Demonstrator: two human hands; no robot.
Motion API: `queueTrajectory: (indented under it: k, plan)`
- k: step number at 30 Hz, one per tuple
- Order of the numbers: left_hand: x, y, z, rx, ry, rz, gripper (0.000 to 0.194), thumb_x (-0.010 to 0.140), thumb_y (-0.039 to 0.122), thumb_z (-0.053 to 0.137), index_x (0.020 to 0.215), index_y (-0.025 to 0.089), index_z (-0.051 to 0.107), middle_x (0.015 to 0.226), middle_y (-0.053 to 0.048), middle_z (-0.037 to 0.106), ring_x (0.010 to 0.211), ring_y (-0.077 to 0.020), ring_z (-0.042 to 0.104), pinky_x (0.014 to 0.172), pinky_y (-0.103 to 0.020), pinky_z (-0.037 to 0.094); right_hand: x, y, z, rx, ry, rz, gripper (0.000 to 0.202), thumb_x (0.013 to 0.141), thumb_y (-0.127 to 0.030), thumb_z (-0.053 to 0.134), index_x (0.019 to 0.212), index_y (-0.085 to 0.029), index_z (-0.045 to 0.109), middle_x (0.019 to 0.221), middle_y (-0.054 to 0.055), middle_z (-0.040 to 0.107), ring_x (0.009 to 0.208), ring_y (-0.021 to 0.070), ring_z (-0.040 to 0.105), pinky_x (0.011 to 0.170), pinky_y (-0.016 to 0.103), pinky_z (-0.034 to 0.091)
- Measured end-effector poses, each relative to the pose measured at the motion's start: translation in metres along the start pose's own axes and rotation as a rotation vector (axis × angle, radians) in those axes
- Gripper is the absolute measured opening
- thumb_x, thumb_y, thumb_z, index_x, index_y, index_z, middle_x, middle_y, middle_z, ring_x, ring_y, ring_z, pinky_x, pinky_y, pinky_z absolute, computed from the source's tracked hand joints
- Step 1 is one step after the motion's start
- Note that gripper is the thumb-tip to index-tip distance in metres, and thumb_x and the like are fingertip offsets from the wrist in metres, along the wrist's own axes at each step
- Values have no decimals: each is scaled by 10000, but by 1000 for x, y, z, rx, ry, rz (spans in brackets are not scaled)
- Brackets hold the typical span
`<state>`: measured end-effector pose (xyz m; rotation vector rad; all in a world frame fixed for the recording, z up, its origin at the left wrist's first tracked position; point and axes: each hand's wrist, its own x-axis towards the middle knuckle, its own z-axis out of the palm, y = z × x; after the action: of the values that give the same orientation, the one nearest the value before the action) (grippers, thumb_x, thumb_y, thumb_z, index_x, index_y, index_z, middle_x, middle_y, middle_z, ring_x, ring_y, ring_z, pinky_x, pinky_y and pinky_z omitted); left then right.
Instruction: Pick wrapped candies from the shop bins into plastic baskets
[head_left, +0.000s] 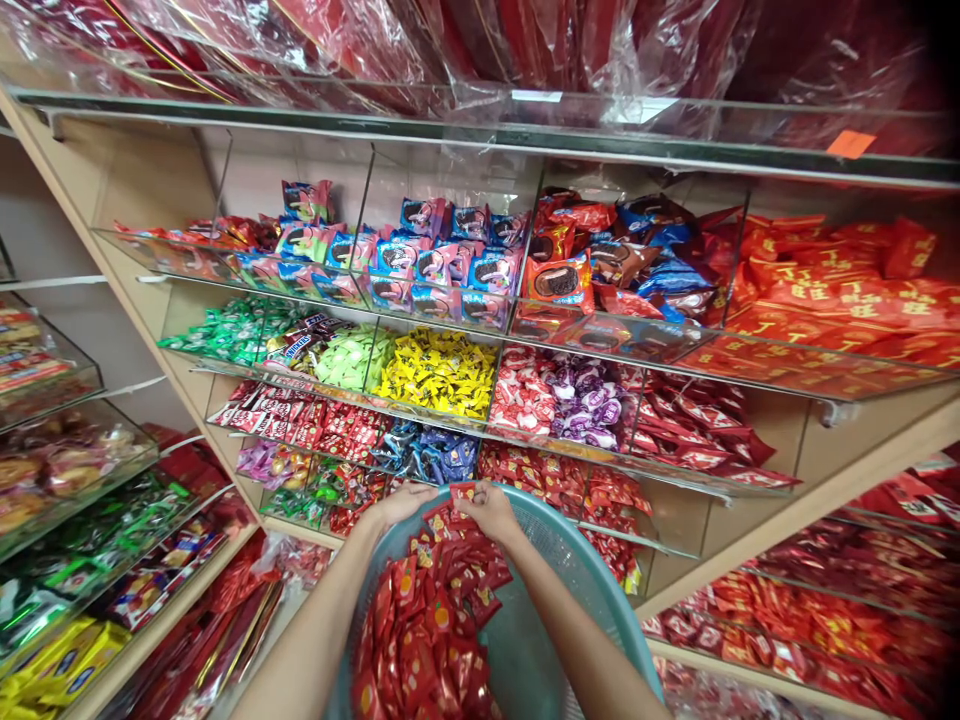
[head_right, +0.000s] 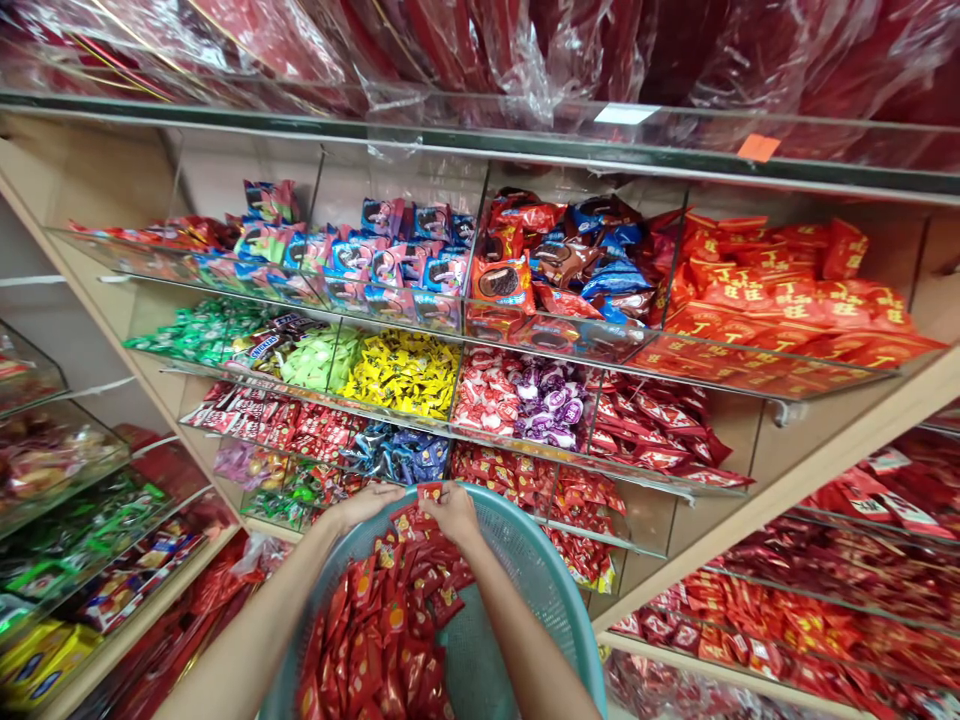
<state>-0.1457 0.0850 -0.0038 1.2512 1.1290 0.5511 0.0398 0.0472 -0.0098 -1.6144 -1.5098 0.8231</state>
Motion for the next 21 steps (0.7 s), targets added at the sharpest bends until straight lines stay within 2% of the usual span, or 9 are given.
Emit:
queueTrajectory:
  k: [6, 11, 17, 19, 21]
  plan:
    - [0, 0, 0, -17, -8, 1, 506, 544, 544, 658, 848, 140, 681, 846, -61, 689, 724, -186, 614, 635, -278, 473, 1, 3, 1, 21, 33, -21, 310, 605, -415, 606, 535, -183, 412, 487, -80, 346, 462, 60, 302, 453, 183, 240]
    - [1, -1, -1, -12, 9, 20, 463, 567, 498, 661, 846, 130, 693, 851, -67, 693, 782, -193, 611, 678, -264, 458, -1, 0, 0, 19, 44, -72, 253, 639, -410, 587, 610, -176, 494, 537, -46, 488, 495, 84, 417, 483, 189, 294]
    - [0, 2, -1, 77, 20, 41, 454, 611, 487, 614, 875, 127, 690, 923, -80, 679, 844, -205, 598, 751, -296, 445, -1, -9, 1, 53, 104, -97, 262, 654, -399, 587, 612, -185, 443, 516, -72, 409, 477, 76, 376, 455, 182, 270]
    - [-2, 4, -1, 99, 22, 72, 434, 609, 480, 610, 845, 126, 694, 937, -79, 675, 879, -209, 586, 778, -294, 434, -5, -17, 4, 83, 57, -151, 231, 687, -383, 566, 634, -175, 482, 534, -65, 430, 493, 75, 387, 466, 179, 279]
    - [-3, 6, 0, 92, -2, 84, 426, 604, 474, 607, 828, 121, 691, 909, -78, 678, 863, -210, 585, 777, -297, 432, -12, -27, 10, 70, -49, -201, 201, 713, -361, 549, 671, -166, 539, 540, -61, 455, 496, 75, 388, 477, 181, 287]
